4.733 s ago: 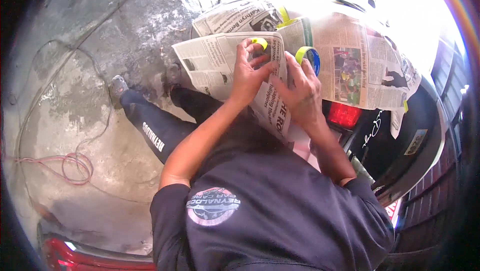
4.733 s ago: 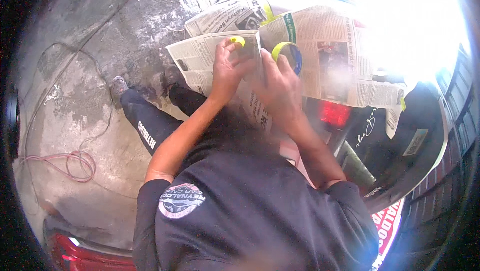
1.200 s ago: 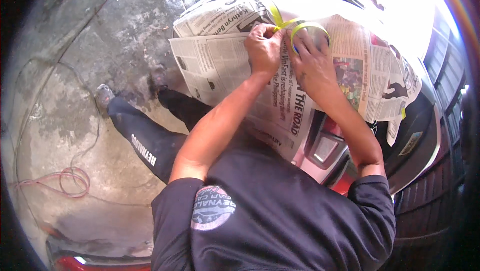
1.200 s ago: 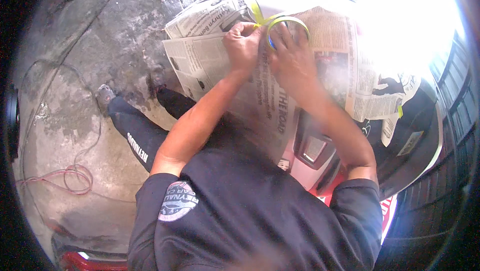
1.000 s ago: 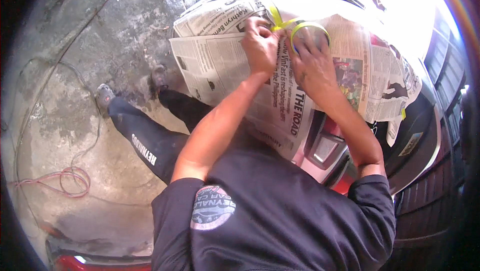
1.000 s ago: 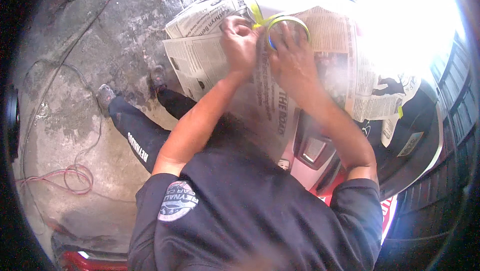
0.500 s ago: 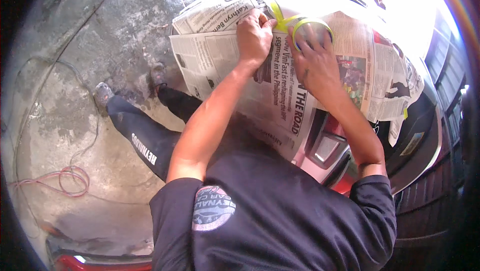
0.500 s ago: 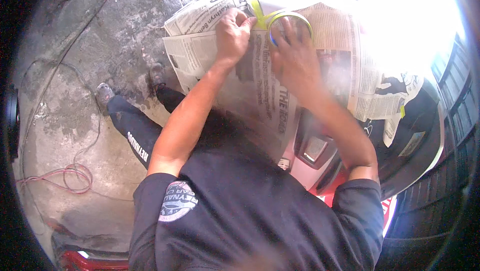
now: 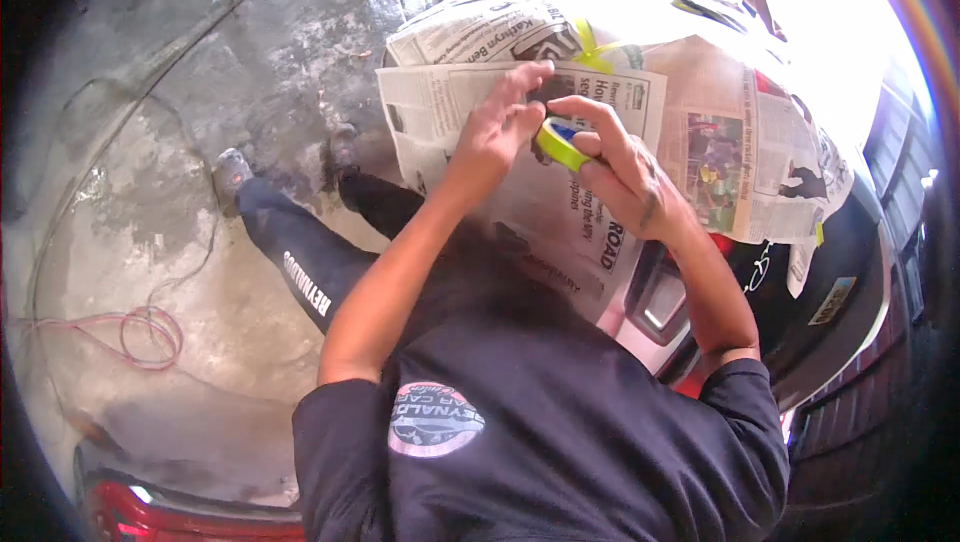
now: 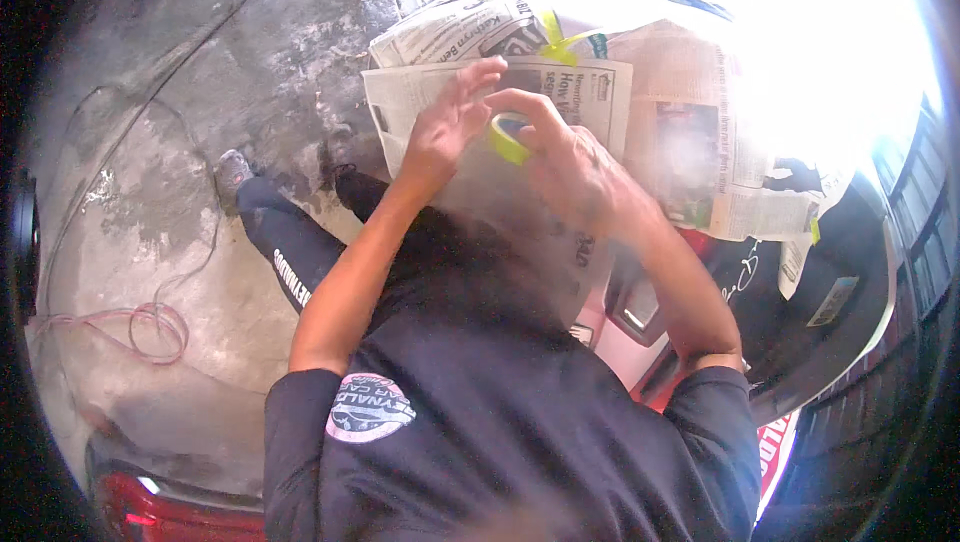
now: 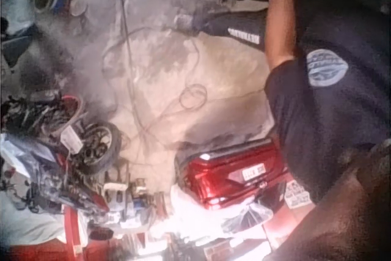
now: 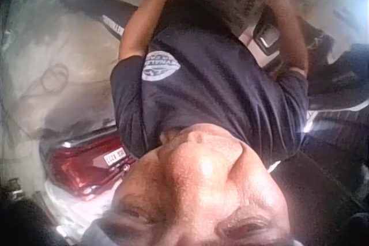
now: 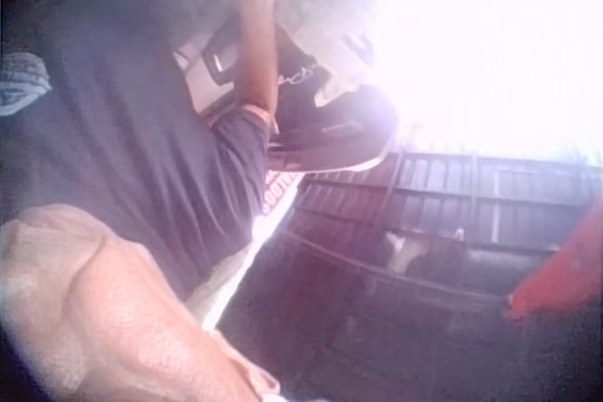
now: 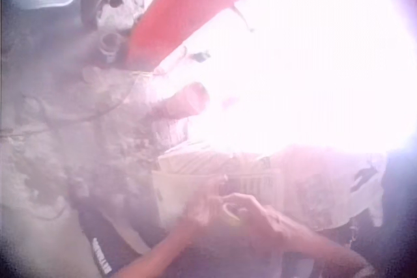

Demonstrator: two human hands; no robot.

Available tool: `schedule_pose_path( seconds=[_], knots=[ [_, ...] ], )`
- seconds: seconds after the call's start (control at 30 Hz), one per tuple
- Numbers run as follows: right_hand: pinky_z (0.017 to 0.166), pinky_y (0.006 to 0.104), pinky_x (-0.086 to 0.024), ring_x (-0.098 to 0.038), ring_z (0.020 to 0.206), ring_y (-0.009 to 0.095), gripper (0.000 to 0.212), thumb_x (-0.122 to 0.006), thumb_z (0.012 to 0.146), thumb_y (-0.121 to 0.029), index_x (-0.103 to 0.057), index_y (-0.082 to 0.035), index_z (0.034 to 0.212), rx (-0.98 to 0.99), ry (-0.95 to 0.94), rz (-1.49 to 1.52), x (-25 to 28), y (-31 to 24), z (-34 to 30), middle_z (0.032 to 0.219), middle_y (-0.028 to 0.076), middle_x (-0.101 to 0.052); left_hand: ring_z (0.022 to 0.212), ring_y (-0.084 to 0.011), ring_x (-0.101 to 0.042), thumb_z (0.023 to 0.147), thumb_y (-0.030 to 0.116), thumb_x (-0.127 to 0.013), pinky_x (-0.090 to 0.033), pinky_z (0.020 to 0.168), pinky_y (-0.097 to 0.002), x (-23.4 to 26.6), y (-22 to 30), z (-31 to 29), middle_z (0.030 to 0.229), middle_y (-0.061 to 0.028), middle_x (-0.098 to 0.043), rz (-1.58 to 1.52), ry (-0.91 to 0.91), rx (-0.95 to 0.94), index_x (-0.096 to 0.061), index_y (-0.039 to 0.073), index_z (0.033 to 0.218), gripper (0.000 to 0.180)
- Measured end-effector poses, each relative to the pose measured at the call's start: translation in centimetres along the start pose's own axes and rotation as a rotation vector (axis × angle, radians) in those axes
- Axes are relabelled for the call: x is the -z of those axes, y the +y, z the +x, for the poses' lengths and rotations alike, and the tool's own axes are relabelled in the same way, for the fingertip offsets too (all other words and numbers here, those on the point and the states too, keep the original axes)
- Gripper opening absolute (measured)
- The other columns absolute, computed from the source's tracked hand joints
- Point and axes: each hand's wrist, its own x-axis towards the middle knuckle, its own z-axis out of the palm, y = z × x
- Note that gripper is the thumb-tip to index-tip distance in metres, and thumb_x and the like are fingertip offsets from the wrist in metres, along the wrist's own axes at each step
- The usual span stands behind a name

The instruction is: The person tears off pieces of newspaper and uses yellow masking tape to cover the rear trunk and license plate area of a silver car. The person smooths the newspaper onto the surface and secures it with tape along the edges.

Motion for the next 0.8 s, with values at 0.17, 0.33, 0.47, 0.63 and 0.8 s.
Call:
schedule_pose_path(
  seconds=[0.17,0.33,0.47,0.63,0.8],
  knots=[
    [0.07,0.0261,-0.043,-0.05,0.076,0.011,0.065,-0.049,0.082,-0.001,-0.04,-0.006,0.145,0.11,-0.04,0.299,-3.3,0.2,2.5,0.098,0.005,-0.065,0.098,-0.0096,-0.062,0.1,0.014,-0.068,-0.049,0.087,-0.0249,5.7,6.6,-5.3,0.112,-0.0015,-0.069,0.059,-0.179,0.29,-0.066,0.003,0.131,0.032],
    [0.08,0.0271,-0.053,-0.064,0.091,0.011,0.034,-0.066,0.087,0.004,-0.063,-0.001,0.121,0.388,0.326,0.075,-7.0,0.1,5.1,0.103,0.007,-0.069,0.087,-0.0031,-0.061,0.094,0.01,-0.077,-0.047,0.075,-0.0195,7.4,6.7,-7.5,0.099,0.0047,-0.069,0.053,0.135,0.253,-0.072,0.002,0.118,0.026],
    [0.075,0.0329,-0.059,-0.073,0.087,0.023,0.015,-0.075,0.086,0.0,-0.072,0.0,0.101,0.473,0.514,-0.078,-8.6,0.0,6.4,0.102,0.012,-0.072,0.088,-0.0088,-0.063,0.092,0.007,-0.077,-0.049,0.08,-0.0248,8.3,7.0,-7.7,0.096,-0.0003,-0.07,0.218,0.19,0.159,-0.073,0.0,0.113,0.023],
    [0.075,0.0331,-0.059,-0.073,0.083,0.027,0.014,-0.077,0.084,-0.003,-0.073,0.001,0.097,0.544,0.532,-0.087,-9.9,-0.7,6.7,0.098,0.013,-0.073,0.094,-0.0243,-0.065,0.087,0.001,-0.075,-0.05,0.088,-0.0347,8.7,7.5,-8.0,0.097,-0.0119,-0.072,0.52,0.179,-0.029,-0.072,-0.001,0.109,0.022],
    [0.075,0.0363,-0.059,-0.073,0.084,0.03,0.013,-0.073,0.082,-0.003,-0.072,0.001,0.094,0.491,0.499,-0.05,-10.7,0.0,7.4,0.097,0.014,-0.072,0.098,-0.0298,-0.064,0.086,0.0,-0.074,-0.051,0.089,-0.0375,9.5,8.5,-7.9,0.1,-0.0141,-0.072,0.66,0.082,-0.064,-0.073,-0.001,0.104,0.019]
  ],
)
